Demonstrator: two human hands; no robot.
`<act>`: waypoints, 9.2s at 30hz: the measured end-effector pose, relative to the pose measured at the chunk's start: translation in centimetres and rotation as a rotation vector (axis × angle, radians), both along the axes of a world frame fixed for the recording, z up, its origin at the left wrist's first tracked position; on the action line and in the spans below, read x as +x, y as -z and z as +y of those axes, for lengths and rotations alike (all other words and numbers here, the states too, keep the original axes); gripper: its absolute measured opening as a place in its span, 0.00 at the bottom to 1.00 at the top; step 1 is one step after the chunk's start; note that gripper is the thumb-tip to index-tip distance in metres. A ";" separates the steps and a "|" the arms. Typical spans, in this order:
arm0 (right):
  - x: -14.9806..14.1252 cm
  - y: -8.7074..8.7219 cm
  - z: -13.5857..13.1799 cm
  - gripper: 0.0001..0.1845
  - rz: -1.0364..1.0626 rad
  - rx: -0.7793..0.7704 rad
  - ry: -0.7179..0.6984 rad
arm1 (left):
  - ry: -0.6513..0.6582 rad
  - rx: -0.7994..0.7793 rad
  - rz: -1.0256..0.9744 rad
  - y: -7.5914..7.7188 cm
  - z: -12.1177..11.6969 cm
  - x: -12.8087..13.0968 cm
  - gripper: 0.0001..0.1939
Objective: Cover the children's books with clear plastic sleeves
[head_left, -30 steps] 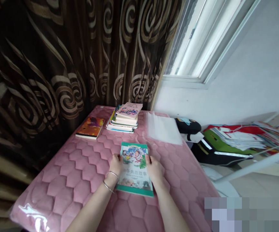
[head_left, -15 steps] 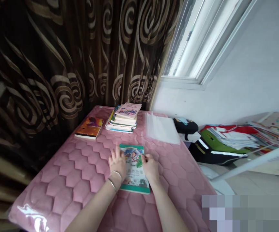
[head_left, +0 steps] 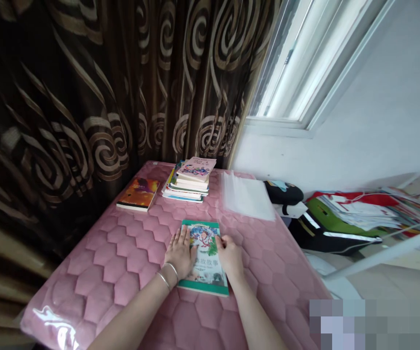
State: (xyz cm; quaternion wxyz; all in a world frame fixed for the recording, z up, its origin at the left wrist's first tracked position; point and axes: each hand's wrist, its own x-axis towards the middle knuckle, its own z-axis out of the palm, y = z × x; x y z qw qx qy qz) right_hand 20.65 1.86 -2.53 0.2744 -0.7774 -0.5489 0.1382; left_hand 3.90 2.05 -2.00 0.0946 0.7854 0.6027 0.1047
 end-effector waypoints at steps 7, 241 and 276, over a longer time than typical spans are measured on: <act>-3.1 -1.6 -2.3 0.26 -0.451 0.046 -0.182 | 0.005 0.016 0.026 0.5 0.1 -0.1 0.32; 4.0 -3.7 -5.1 0.17 0.057 -0.064 -0.842 | 0.517 -0.172 -0.223 -3.1 -0.3 -9.1 0.27; -5.7 -2.7 0.1 0.24 -0.457 0.395 -0.450 | -0.361 0.013 -1.115 -0.6 9.0 -5.6 0.18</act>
